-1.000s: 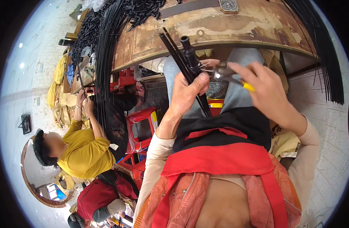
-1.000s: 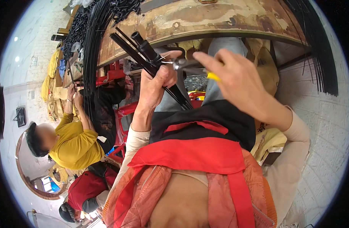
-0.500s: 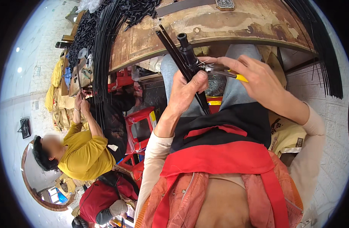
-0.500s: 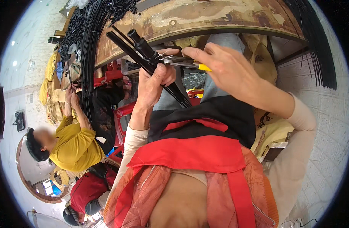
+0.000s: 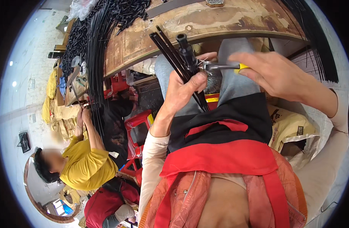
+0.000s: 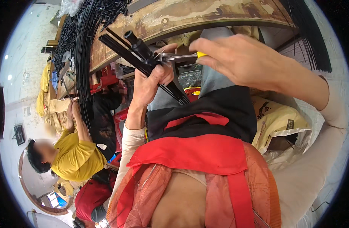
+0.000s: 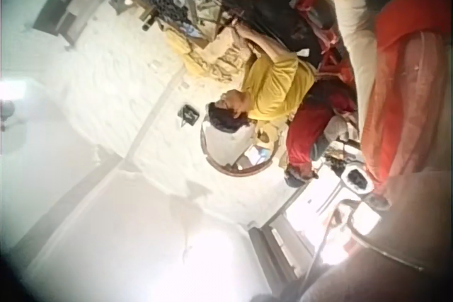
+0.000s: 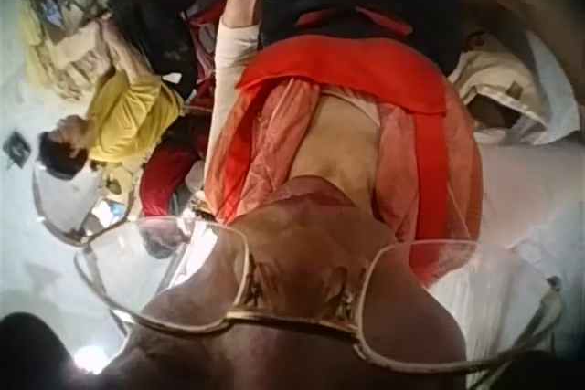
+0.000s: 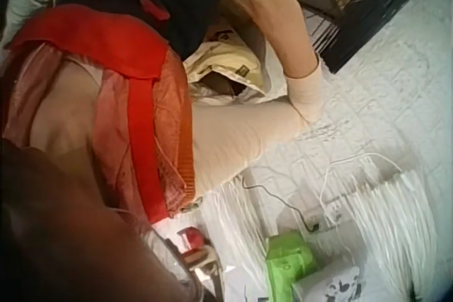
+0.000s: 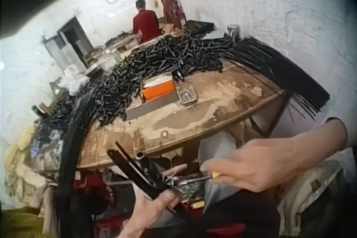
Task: Assembling black plastic components onto a wire harness or rack using pliers.
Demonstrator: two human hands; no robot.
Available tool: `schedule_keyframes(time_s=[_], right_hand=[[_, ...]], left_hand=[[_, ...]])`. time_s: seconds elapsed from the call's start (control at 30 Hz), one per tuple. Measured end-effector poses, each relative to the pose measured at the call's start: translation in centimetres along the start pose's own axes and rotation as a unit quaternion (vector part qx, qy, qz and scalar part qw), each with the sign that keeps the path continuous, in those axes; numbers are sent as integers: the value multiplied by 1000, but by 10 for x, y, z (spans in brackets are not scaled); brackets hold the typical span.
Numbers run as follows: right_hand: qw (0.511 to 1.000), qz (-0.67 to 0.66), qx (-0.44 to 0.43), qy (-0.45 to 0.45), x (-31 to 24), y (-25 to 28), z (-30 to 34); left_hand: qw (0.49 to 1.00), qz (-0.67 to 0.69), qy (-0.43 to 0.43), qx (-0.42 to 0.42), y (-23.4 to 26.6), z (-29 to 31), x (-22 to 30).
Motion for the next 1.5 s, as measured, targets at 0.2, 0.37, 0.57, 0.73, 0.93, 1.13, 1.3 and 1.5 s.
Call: schedule_keyframes(time_s=[0.2, 0.37, 0.57, 0.73, 0.93, 1.13, 1.3, 1.5], right_hand=[[706, -498, -385, -325, -17, -39, 20], [998, 17, -42, -31, -6, 1, -7], [647, -543, -410, -344, -13, -48, 13], [998, -3, -39, -54, -17, -14, -21], [791, -445, -325, -264, -14, -45, -13], [915, -222, -241, -236, -17, -55, -22], [763, -467, -296, -335, -25, -94, -12], [807, -469, -247, -260, -25, -74, -26]], left_hand=[[999, 15, 1, -35, 2, 3, -2], [999, -13, -27, 37, 8, 6, 3], [998, 57, -22, -31, 15, 11, 2], [999, 35, -34, 13, 24, 12, 7], [997, 71, -26, -16, 27, 18, 7], [997, 68, -36, 15, 39, 20, 6], [997, 62, -42, -5, 42, 21, 1], [997, 59, -55, 1, 38, 24, 2]])
Point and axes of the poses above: each hand's wrist, its own z-axis away from the middle knuckle, its own y-axis out of the back of the hand, x = y × z, the point moved 5 cm from there along -z, towards the middle knuckle, and after that the axes turned 6 degrees about z, right-handed, at the moved point
